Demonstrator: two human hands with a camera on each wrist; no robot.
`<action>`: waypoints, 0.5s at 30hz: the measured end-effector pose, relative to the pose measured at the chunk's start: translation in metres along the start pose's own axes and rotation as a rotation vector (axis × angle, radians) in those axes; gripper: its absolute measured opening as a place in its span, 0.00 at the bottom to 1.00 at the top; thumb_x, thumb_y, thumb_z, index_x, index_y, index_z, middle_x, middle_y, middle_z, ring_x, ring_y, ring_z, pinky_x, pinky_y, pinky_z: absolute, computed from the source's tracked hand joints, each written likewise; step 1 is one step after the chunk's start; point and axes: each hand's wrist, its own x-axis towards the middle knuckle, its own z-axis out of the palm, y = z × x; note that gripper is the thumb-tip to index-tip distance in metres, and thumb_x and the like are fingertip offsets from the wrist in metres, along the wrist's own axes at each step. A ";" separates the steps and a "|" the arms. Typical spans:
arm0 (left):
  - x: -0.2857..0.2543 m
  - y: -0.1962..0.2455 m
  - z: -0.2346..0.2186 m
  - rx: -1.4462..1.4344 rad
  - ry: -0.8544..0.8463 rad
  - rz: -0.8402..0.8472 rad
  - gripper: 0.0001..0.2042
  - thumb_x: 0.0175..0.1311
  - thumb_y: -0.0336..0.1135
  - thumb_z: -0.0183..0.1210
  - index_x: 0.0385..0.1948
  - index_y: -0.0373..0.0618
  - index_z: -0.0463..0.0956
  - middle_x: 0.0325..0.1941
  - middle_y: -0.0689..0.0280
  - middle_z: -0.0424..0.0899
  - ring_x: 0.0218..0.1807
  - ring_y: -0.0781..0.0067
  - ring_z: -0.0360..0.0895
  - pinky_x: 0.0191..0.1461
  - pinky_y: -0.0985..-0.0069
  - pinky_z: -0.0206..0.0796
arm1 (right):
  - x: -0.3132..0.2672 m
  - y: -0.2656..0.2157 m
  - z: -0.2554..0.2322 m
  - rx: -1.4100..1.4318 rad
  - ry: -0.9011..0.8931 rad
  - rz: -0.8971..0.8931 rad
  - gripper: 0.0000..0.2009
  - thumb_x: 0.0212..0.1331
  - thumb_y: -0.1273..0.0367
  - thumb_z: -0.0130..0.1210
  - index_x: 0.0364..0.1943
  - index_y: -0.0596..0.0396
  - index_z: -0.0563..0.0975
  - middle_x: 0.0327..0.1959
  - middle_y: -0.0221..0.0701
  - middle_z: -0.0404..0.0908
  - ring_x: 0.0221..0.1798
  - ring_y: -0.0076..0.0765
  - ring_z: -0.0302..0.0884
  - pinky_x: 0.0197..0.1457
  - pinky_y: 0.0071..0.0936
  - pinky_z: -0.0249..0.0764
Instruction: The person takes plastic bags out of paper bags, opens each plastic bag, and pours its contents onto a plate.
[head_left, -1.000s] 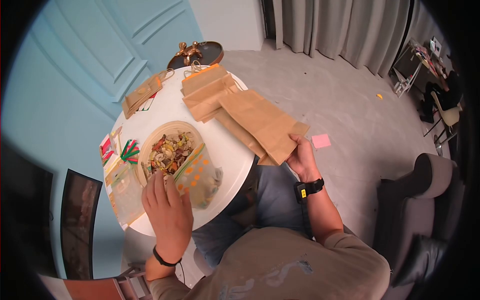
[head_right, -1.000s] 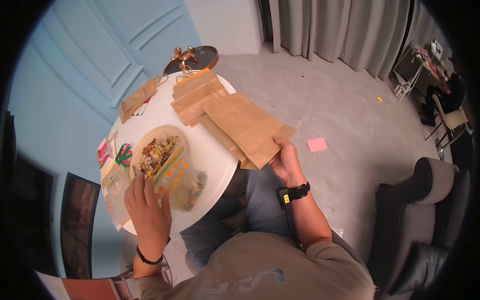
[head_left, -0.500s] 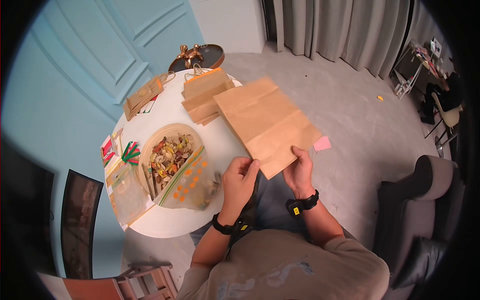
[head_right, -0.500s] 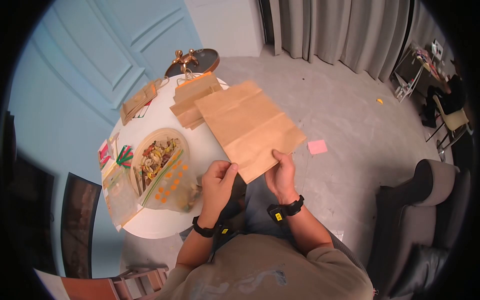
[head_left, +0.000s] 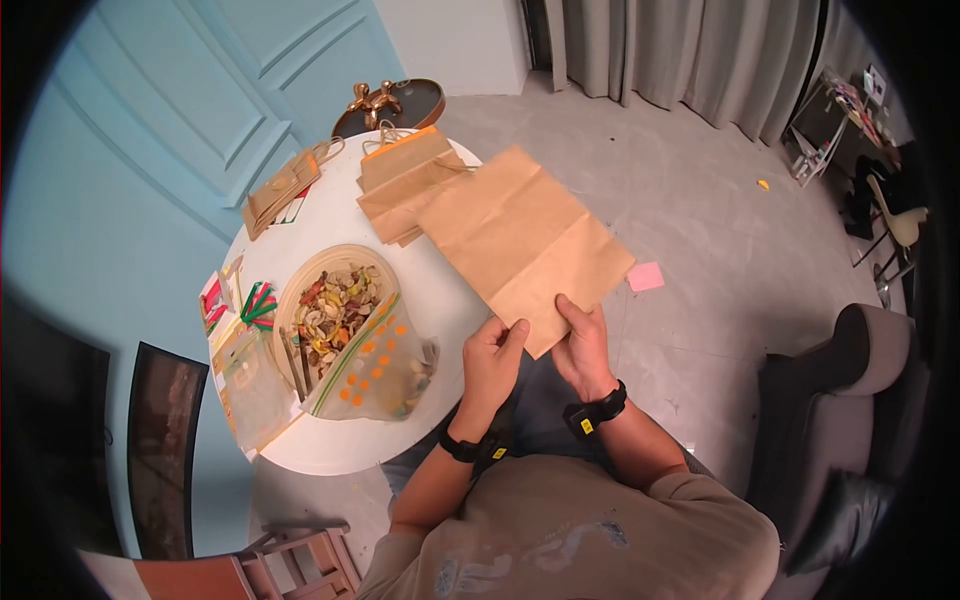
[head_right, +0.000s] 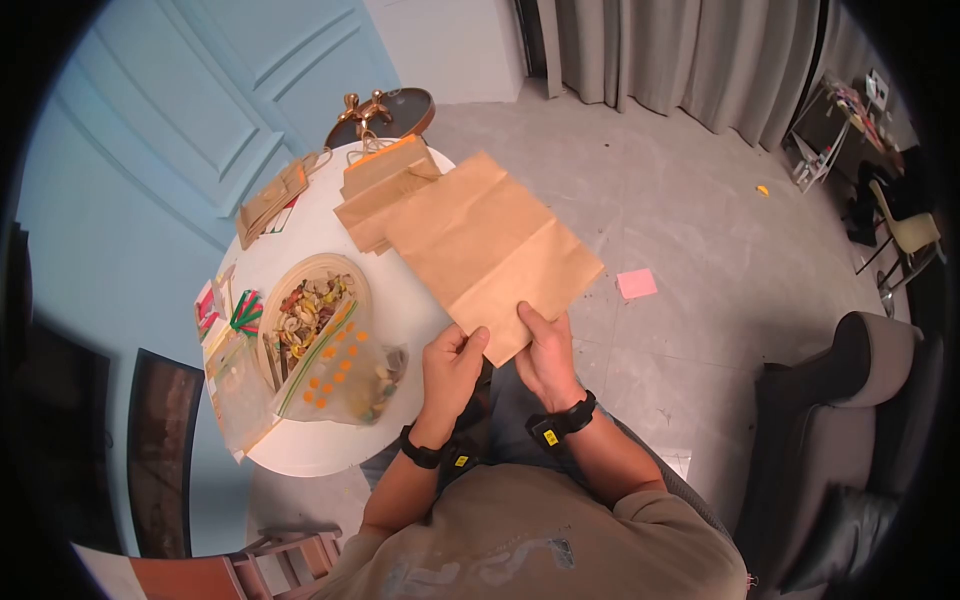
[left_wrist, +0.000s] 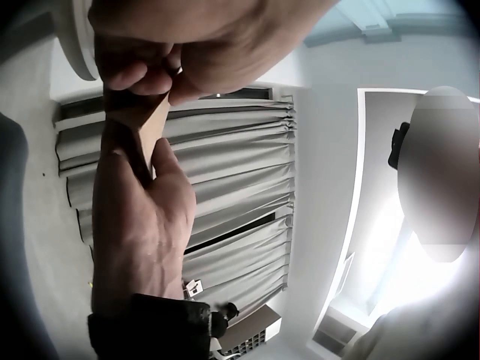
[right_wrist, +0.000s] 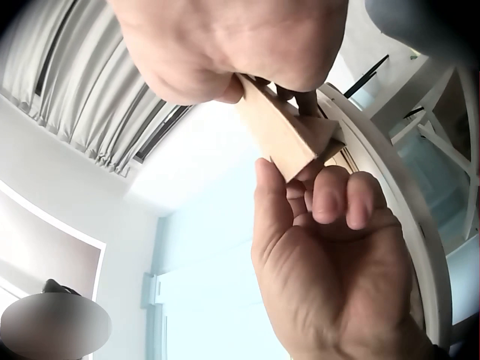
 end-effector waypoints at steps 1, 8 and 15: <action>0.001 -0.004 -0.001 -0.073 -0.020 -0.035 0.13 0.77 0.36 0.67 0.36 0.33 0.83 0.26 0.66 0.84 0.29 0.80 0.76 0.35 0.74 0.70 | -0.001 0.000 0.001 0.052 -0.002 -0.002 0.24 0.77 0.76 0.54 0.74 0.62 0.66 0.72 0.41 0.76 0.72 0.44 0.78 0.75 0.43 0.77; 0.002 -0.027 0.000 0.064 0.208 0.079 0.10 0.75 0.35 0.70 0.41 0.36 0.82 0.30 0.70 0.84 0.31 0.83 0.76 0.35 0.77 0.70 | 0.004 -0.001 -0.006 0.147 -0.008 0.081 0.26 0.76 0.75 0.55 0.76 0.62 0.65 0.74 0.42 0.75 0.74 0.47 0.77 0.77 0.47 0.75; 0.002 -0.027 -0.002 -0.336 0.027 -0.070 0.10 0.74 0.32 0.71 0.45 0.36 0.80 0.38 0.70 0.84 0.36 0.84 0.76 0.42 0.81 0.71 | 0.007 -0.013 -0.015 0.188 -0.035 0.108 0.28 0.75 0.75 0.57 0.77 0.60 0.65 0.76 0.41 0.74 0.77 0.49 0.74 0.81 0.50 0.71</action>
